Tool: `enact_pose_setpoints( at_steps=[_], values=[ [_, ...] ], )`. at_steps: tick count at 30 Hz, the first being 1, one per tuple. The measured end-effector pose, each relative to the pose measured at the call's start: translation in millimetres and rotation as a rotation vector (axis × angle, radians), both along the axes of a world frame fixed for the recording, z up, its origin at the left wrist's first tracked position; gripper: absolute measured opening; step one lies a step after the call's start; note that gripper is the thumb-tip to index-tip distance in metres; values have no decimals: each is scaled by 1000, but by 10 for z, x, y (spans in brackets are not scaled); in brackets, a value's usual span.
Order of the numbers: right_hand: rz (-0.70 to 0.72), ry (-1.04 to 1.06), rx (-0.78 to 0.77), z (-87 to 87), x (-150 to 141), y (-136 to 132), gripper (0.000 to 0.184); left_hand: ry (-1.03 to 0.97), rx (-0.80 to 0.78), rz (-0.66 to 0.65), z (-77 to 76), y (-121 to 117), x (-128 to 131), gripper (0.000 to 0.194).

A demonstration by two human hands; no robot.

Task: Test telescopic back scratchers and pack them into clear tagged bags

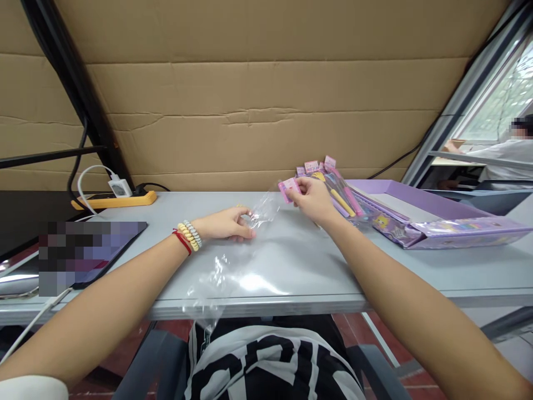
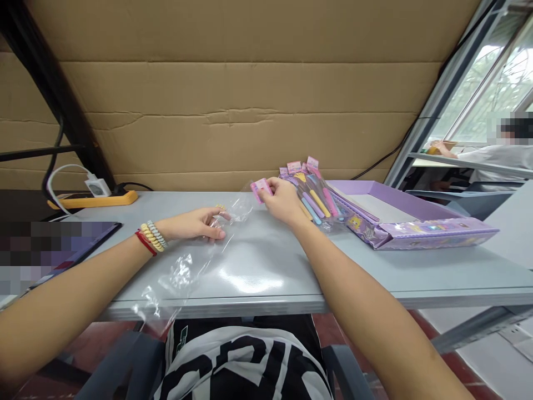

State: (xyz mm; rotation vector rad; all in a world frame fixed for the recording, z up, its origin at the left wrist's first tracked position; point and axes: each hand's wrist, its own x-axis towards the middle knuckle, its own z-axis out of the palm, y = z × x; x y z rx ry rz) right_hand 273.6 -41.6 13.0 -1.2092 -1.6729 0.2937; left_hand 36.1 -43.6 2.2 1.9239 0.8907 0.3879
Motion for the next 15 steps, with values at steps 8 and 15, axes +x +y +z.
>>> enact_pose_setpoints(
  at_steps=[8, 15],
  values=[
    [-435, 37, 80, 99, 269, 90, 5, -150, 29, 216, 92, -6, -31, 47],
    [-601, 111, 183, 137, 349, 129, 6, 46, -64, 144, 137, 76, -211, 42]
  ],
)
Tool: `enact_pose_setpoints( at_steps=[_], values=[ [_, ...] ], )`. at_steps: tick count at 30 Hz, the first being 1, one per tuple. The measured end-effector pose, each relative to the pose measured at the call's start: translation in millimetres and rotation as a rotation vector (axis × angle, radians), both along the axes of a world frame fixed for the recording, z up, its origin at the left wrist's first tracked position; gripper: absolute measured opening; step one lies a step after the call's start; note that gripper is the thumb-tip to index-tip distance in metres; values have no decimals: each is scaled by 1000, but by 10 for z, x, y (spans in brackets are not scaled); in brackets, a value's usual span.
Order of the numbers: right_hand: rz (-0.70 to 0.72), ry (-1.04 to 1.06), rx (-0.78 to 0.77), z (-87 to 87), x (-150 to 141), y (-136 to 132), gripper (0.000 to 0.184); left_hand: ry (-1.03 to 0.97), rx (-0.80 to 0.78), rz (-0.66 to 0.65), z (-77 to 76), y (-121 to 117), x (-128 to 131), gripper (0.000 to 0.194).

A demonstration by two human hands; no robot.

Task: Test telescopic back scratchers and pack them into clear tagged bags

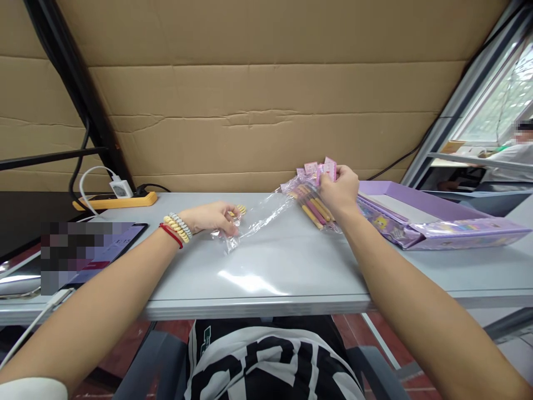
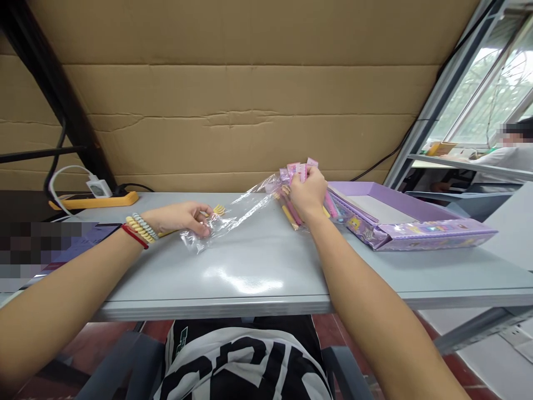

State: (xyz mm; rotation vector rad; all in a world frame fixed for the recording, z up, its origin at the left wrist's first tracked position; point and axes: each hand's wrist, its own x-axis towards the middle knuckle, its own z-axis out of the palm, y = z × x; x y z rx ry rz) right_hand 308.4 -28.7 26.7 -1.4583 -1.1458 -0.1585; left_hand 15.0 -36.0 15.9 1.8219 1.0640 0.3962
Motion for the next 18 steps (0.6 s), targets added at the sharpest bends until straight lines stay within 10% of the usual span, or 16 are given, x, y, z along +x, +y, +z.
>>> enact_pose_setpoints(
  at_steps=[3, 10, 18],
  values=[
    [-31, 64, 30, 13, 64, 34, 8, 10, 12, -38, -11, 20, -15, 31],
    [-121, 140, -15, 59, 134, 31, 7, -562, 252, 520, 51, 66, 49, 27],
    [-19, 218, 55, -54, 291, 230, 6, -955, 285, 712, 79, 136, 49, 29]
  ],
)
